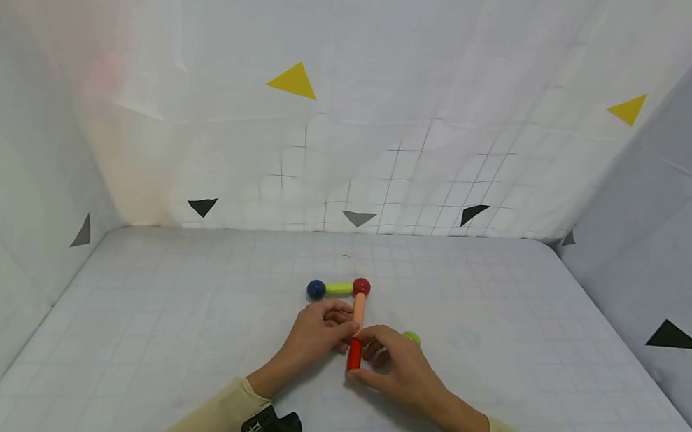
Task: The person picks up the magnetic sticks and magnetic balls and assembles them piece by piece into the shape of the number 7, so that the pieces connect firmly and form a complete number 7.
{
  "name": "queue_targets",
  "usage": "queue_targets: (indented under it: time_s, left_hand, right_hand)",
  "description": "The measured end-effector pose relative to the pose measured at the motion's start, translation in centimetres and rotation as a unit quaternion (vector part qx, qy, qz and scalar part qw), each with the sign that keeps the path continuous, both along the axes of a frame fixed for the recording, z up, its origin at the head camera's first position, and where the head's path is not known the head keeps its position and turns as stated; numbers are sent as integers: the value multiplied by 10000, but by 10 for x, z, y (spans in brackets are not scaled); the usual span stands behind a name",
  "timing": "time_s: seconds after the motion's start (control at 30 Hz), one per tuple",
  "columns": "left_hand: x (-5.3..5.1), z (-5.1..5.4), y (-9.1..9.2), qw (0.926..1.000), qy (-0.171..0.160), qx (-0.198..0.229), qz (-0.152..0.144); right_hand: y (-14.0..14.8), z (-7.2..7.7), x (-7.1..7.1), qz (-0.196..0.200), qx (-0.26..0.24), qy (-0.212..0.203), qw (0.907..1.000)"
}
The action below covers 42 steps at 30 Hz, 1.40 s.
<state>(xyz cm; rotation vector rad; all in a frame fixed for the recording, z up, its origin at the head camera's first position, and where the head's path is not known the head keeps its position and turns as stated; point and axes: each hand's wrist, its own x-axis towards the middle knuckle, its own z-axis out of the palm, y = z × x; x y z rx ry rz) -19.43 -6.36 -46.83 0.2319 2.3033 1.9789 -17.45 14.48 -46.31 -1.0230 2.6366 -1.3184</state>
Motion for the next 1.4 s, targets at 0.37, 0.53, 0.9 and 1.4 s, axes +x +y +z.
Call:
queue_targets:
  time_s: [0.37, 0.53, 0.9, 1.4]
  left_hand:
    - [-1, 0, 0, 9999, -97, 39, -42]
    - [0, 1, 0, 9998, -124, 131, -51]
    - [0, 0, 1, 9998, -88, 165, -44]
    - [2, 0, -1, 9999, 42, 103, -75]
  right_hand:
    - [0, -2, 1, 38, -212, 199, 9996]
    - [0, -3, 2, 126, -347, 61, 9993]
    - [-1, -1, 3, 442, -1120, -1444, 9822]
    - [0, -4, 1, 187, -1128, -1477, 9824]
